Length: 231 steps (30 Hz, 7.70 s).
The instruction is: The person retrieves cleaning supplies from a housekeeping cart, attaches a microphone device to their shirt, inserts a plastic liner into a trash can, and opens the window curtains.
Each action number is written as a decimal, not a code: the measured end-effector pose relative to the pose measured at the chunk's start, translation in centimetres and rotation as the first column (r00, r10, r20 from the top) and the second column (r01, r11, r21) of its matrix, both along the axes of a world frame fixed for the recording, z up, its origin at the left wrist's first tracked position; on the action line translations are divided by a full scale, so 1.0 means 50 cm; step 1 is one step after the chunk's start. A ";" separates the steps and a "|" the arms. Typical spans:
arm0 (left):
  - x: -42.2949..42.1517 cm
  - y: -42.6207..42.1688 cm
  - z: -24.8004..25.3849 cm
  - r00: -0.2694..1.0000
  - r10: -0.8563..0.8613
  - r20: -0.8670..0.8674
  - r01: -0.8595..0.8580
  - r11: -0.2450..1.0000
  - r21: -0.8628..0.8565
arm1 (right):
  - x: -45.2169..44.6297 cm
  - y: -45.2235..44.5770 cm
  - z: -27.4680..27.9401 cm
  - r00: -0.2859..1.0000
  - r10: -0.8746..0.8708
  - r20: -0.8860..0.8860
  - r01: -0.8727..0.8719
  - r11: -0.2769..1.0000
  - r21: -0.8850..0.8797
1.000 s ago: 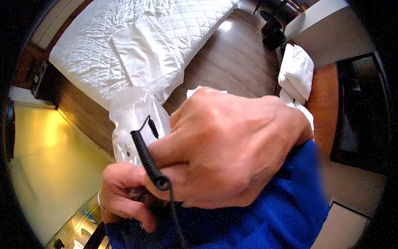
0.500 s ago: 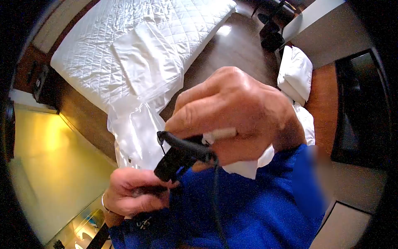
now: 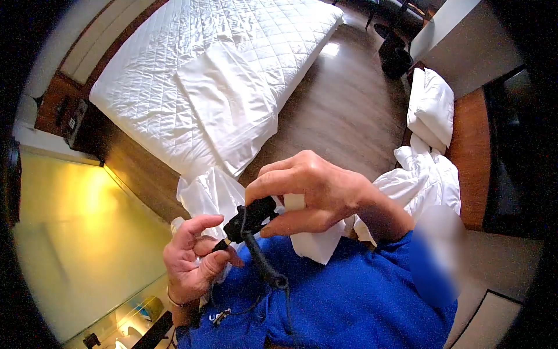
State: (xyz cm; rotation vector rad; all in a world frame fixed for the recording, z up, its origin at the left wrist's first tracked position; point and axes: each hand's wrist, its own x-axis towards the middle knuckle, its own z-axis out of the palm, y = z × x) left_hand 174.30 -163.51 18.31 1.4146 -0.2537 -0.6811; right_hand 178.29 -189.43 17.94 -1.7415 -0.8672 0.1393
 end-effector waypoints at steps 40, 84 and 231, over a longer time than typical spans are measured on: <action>0.018 -0.043 -0.038 0.741 0.023 0.671 -0.235 0.945 0.227 | -0.007 -0.009 -0.089 0.993 -0.093 -0.074 0.096 0.995 0.041; 0.055 -0.008 -0.104 0.988 0.147 0.045 -0.149 0.988 0.046 | 0.103 -0.018 -0.150 0.591 0.343 -0.730 -0.249 0.939 0.239; 1.155 1.634 -0.321 0.313 0.925 -0.216 -0.950 0.308 -0.056 | 1.544 1.809 -0.204 0.726 0.549 -0.414 -0.664 0.715 -0.217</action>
